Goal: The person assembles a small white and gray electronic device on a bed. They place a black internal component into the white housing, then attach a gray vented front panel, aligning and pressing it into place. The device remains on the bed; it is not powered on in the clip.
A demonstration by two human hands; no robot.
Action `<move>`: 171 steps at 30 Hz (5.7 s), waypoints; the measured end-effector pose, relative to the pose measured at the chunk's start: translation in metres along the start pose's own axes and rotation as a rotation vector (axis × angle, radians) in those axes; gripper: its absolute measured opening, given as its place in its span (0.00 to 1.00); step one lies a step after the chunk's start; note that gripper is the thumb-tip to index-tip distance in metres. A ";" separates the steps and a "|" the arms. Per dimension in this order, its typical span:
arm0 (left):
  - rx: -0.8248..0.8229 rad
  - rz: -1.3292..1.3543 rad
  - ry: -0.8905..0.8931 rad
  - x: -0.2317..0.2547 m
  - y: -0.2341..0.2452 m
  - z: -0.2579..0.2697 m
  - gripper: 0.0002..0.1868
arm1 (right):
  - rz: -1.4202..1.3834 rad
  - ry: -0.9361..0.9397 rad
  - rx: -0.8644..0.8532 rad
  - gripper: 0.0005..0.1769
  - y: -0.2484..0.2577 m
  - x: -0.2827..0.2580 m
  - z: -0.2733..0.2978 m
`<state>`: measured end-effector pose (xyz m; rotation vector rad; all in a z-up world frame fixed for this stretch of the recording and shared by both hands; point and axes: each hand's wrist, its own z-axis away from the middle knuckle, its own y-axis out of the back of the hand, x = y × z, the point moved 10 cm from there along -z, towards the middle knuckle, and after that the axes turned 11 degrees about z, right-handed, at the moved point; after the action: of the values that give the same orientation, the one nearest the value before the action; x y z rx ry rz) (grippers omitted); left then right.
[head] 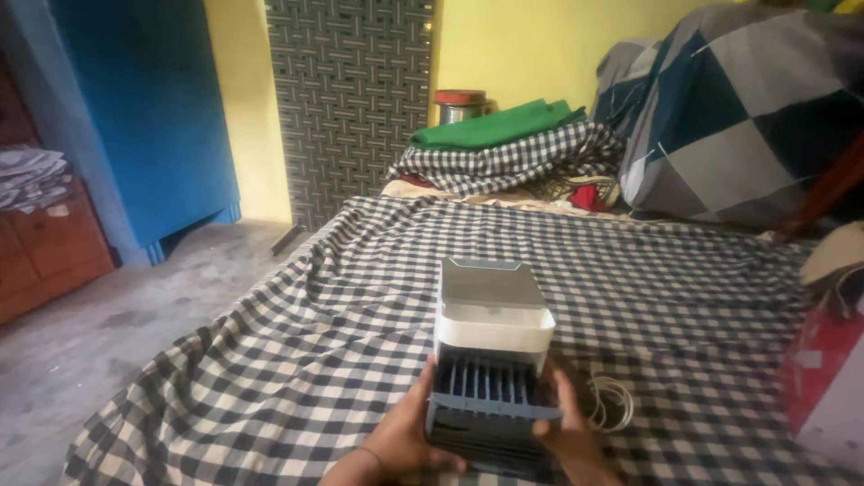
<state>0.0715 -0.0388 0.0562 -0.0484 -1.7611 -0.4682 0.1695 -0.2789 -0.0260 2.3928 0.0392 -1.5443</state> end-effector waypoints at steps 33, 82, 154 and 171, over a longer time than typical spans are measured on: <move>0.229 -0.238 -0.064 -0.009 0.067 -0.001 0.93 | 0.498 -0.234 0.216 0.34 0.066 -0.120 -0.114; 0.107 -0.183 0.066 -0.020 0.033 -0.048 0.96 | 0.374 -0.246 0.410 0.31 0.040 -0.130 -0.078; 0.457 0.271 -0.058 -0.101 0.056 -0.086 0.42 | 0.166 -0.294 0.335 0.31 0.062 -0.021 -0.055; 0.369 1.141 0.185 -0.133 0.101 -0.061 0.42 | 0.198 -0.167 0.211 0.33 0.018 -0.005 -0.034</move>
<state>0.1892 0.0623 -0.0304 -0.6794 -1.3413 0.6558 0.2005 -0.2862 -0.0042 2.3251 -0.4030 -1.7189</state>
